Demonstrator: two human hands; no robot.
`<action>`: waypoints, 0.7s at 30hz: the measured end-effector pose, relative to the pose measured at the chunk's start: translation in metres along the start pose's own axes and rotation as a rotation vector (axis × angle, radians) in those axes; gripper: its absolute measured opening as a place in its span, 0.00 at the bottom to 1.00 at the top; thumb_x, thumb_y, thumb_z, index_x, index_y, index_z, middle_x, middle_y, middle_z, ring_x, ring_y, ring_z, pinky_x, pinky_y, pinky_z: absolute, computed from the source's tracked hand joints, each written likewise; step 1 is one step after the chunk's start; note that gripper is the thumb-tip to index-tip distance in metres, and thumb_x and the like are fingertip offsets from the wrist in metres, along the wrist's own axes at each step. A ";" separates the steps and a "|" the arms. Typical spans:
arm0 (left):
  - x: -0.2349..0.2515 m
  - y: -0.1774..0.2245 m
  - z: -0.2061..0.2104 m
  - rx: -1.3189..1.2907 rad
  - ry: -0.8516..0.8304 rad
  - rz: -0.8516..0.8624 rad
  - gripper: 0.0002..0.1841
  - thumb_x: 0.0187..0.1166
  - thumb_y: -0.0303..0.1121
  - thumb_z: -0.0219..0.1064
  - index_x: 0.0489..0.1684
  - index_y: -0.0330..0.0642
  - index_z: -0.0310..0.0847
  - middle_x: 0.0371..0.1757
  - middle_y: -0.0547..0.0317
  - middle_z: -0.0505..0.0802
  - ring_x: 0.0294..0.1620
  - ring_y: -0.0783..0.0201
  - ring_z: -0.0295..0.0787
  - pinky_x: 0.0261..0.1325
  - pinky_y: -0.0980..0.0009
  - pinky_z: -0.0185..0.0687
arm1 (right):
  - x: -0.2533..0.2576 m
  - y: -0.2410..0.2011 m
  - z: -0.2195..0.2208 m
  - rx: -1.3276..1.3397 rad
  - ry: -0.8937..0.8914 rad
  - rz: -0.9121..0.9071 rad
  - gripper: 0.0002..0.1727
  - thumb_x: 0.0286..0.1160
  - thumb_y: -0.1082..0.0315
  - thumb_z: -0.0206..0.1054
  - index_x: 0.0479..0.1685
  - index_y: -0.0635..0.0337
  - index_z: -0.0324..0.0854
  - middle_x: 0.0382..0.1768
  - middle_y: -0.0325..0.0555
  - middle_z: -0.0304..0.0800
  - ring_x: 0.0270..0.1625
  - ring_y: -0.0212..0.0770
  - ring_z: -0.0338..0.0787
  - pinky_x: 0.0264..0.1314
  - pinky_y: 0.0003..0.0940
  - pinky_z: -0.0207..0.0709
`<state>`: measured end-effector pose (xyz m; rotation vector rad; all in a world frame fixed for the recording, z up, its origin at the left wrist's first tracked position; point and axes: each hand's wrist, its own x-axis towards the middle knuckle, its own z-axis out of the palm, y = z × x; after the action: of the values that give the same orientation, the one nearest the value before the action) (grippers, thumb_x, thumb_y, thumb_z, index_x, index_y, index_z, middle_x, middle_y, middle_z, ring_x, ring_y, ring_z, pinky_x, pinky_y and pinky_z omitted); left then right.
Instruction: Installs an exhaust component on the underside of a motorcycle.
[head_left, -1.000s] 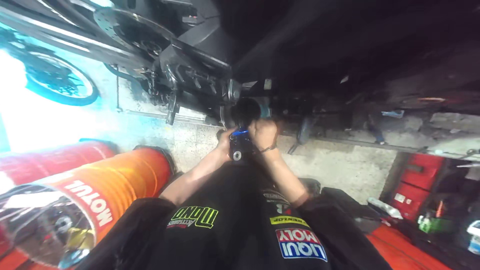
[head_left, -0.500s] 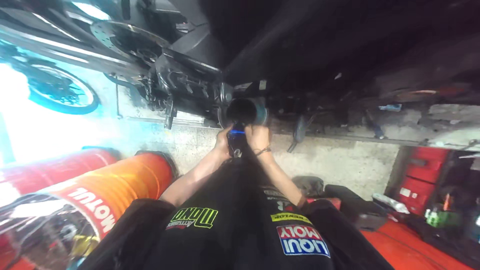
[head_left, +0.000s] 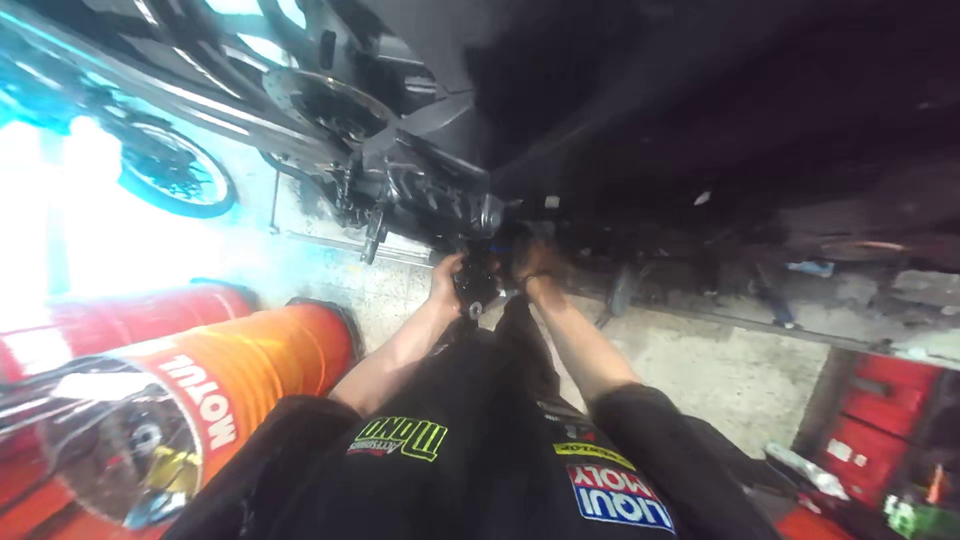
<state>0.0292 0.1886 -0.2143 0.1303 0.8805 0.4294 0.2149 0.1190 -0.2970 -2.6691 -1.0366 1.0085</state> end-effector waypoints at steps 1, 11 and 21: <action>0.002 0.004 0.003 0.020 -0.011 0.005 0.24 0.86 0.49 0.50 0.63 0.39 0.77 0.52 0.36 0.91 0.51 0.41 0.92 0.51 0.40 0.88 | 0.003 -0.001 -0.006 -0.010 -0.017 -0.008 0.24 0.81 0.50 0.62 0.60 0.60 0.86 0.59 0.65 0.90 0.63 0.66 0.88 0.64 0.72 0.78; 0.007 -0.011 0.013 0.301 0.039 -0.117 0.18 0.87 0.44 0.55 0.56 0.39 0.82 0.43 0.48 0.93 0.44 0.55 0.93 0.47 0.54 0.91 | -0.077 -0.028 -0.039 0.089 0.080 -0.141 0.28 0.84 0.48 0.55 0.31 0.62 0.89 0.35 0.58 0.93 0.47 0.60 0.93 0.53 0.65 0.82; 0.010 -0.008 0.015 0.342 -0.017 -0.045 0.14 0.86 0.42 0.55 0.41 0.42 0.81 0.34 0.55 0.90 0.35 0.61 0.89 0.41 0.60 0.88 | -0.094 -0.031 -0.035 0.120 0.202 -0.164 0.28 0.80 0.46 0.54 0.17 0.56 0.81 0.22 0.50 0.87 0.34 0.55 0.91 0.41 0.62 0.79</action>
<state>0.0484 0.1867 -0.2140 0.4264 0.9326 0.2324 0.1674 0.0880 -0.2088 -2.4805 -1.0932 0.7287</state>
